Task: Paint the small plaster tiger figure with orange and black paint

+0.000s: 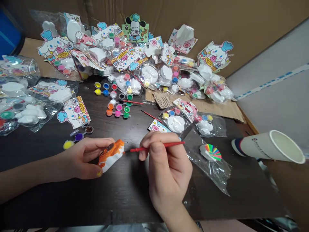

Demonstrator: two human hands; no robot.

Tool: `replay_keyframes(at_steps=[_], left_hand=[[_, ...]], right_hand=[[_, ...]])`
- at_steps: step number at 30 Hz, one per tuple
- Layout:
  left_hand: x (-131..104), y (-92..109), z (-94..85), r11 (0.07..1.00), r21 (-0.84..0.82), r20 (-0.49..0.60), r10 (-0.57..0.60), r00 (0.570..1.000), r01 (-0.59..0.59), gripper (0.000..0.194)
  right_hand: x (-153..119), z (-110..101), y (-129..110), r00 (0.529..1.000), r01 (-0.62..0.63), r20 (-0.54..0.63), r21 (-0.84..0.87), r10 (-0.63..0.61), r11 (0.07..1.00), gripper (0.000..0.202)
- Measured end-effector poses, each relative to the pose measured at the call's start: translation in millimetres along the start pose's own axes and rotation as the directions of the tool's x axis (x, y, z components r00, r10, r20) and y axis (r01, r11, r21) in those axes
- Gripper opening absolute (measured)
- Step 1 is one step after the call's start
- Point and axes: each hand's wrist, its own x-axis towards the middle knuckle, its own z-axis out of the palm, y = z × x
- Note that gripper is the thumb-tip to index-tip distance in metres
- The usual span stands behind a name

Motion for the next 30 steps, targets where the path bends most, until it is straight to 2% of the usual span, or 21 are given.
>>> replay_keyframes(at_steps=[3,5,9,12,14,18,22,26,27,30], left_hand=[[1.7,-1.4,-2.4,0.998,0.037,0.012,0.049,0.999,-0.049,0.027],[2.1,-1.4,-3.2,0.996,0.049,0.033,0.069,0.997,-0.071,0.027],[0.6,0.7,-2.8,0.996,0.054,0.03,0.065,0.997,-0.067,0.029],[-0.5,2.0,-1.8,0.996,0.069,0.015,0.049,0.999,-0.05,0.03],[-0.6,2.1,-1.3,0.997,0.052,0.021,0.052,0.998,-0.053,0.032],[0.1,1.2,-1.0,0.997,0.026,0.024,0.065,0.998,-0.066,0.029],[0.4,0.3,-0.8,0.997,0.013,0.017,0.07,0.997,-0.07,0.03],[0.2,1.2,-0.6,0.998,0.018,0.025,0.062,0.998,-0.062,0.031],[0.2,1.6,-0.5,0.998,0.024,0.024,0.063,0.998,-0.063,0.031],[0.0,2.3,0.0,0.997,0.032,0.012,0.072,0.997,-0.072,0.03]], right_hand=[[0.8,-0.5,-0.3,0.989,-0.14,0.047,0.025,0.139,0.99,0.016],[0.9,-1.1,-0.8,0.982,-0.178,0.067,-0.008,0.178,0.984,0.016],[1.3,-2.4,-1.8,0.993,-0.113,-0.027,-0.036,0.112,0.993,0.014],[1.2,-3.4,-2.3,0.988,-0.143,0.064,0.021,0.142,0.989,0.015],[0.7,-4.0,-2.2,0.984,-0.14,0.108,-0.016,0.141,0.99,0.017],[-0.1,-4.4,-1.9,0.998,-0.045,0.029,-0.082,0.047,0.996,0.015],[-0.6,-3.2,-2.1,0.984,-0.074,0.16,-0.017,0.076,0.997,0.017],[-0.7,-3.1,-2.5,0.999,0.021,0.027,-0.09,-0.019,0.996,0.014],[-0.5,-3.3,-2.6,0.999,0.021,0.031,-0.07,-0.019,0.997,0.014],[-0.4,-3.8,-2.4,0.987,-0.003,0.16,-0.017,0.006,1.0,0.017]])
